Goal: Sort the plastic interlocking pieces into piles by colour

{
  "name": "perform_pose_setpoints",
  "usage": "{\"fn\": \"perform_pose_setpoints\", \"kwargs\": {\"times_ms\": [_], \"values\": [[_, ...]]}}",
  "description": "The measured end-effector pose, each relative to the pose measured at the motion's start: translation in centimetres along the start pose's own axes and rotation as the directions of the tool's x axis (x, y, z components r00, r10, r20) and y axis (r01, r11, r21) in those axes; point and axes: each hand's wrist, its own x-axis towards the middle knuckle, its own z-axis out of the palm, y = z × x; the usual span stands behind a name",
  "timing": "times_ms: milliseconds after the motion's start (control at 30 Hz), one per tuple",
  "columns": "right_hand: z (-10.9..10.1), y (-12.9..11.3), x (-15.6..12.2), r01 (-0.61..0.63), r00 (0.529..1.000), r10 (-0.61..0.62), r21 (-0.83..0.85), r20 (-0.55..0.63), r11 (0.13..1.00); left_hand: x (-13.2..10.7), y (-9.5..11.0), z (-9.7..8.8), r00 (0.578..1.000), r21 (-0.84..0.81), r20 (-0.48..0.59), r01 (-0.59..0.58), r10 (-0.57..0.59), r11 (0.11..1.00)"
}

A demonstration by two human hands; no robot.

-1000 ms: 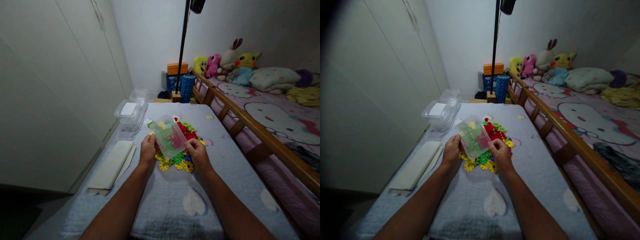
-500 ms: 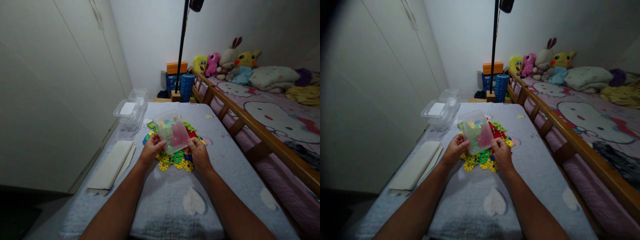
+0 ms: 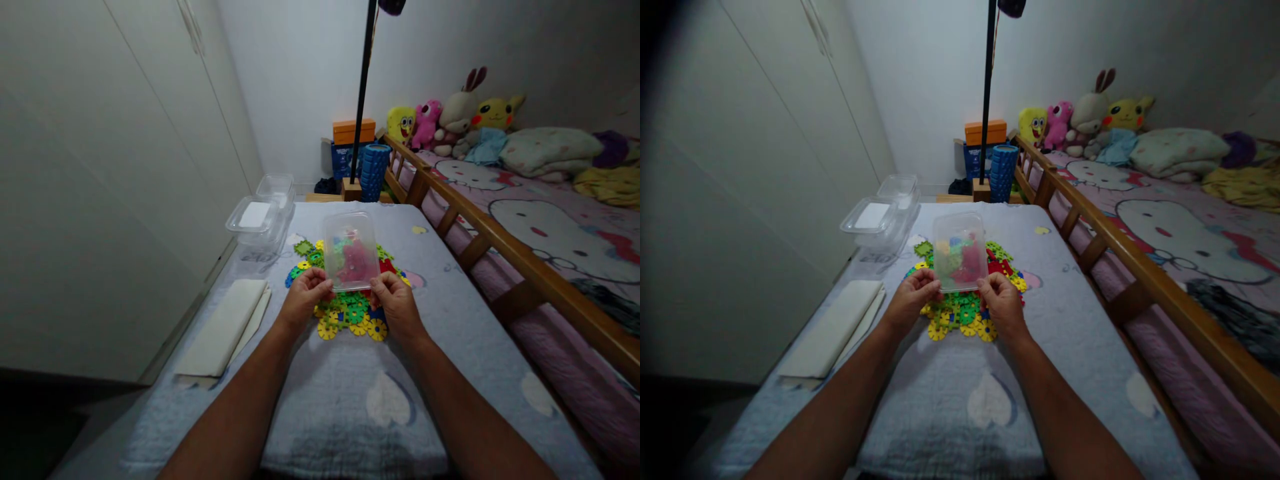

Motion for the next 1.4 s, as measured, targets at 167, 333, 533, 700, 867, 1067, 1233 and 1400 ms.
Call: {"fn": "perform_pose_setpoints", "kwargs": {"times_ms": [167,333,533,700,867,1067,1233,1400], "values": [[0.3,0.0,0.0,-0.027,0.999,0.026,0.033,0.018,0.999,-0.1,0.3,0.0,0.999,0.039,-0.028,-0.04,0.041,0.998],[0.4,0.2,0.0,-0.068,0.997,0.064,0.128,0.032,0.989,0.0,0.3,0.0,0.995,0.082,-0.035,-0.088,0.091,0.993],[0.3,0.1,0.0,-0.127,0.991,0.116,0.183,0.073,0.975,0.1,0.3,0.0,0.995,0.096,-0.055,-0.082,0.088,0.992],[0.3,0.1,0.1,-0.132,0.989,0.117,0.181,0.095,0.974,0.1,0.3,-0.1,0.995,0.098,-0.047,-0.079,0.084,0.992],[0.2,0.3,0.2,-0.134,0.988,0.117,0.193,0.098,0.972,0.2,0.2,-0.3,0.995,0.094,-0.031,-0.087,0.09,0.992],[0.0,0.1,0.6,-0.173,0.984,0.18,0.241,-0.005,0.955,0.1,-0.1,0.3,0.998,0.086,-0.003,-0.064,0.064,0.994],[-0.2,-0.9,2.9,-0.187,0.973,0.216,0.276,-0.078,0.943,0.8,-0.2,-1.4,0.958,0.229,-0.152,-0.206,0.244,0.951],[0.7,-2.3,7.9,-0.074,0.985,0.115,0.277,-0.133,0.958,2.0,-0.6,-3.9,0.807,0.65,-0.245,-0.275,0.538,0.708]]}}
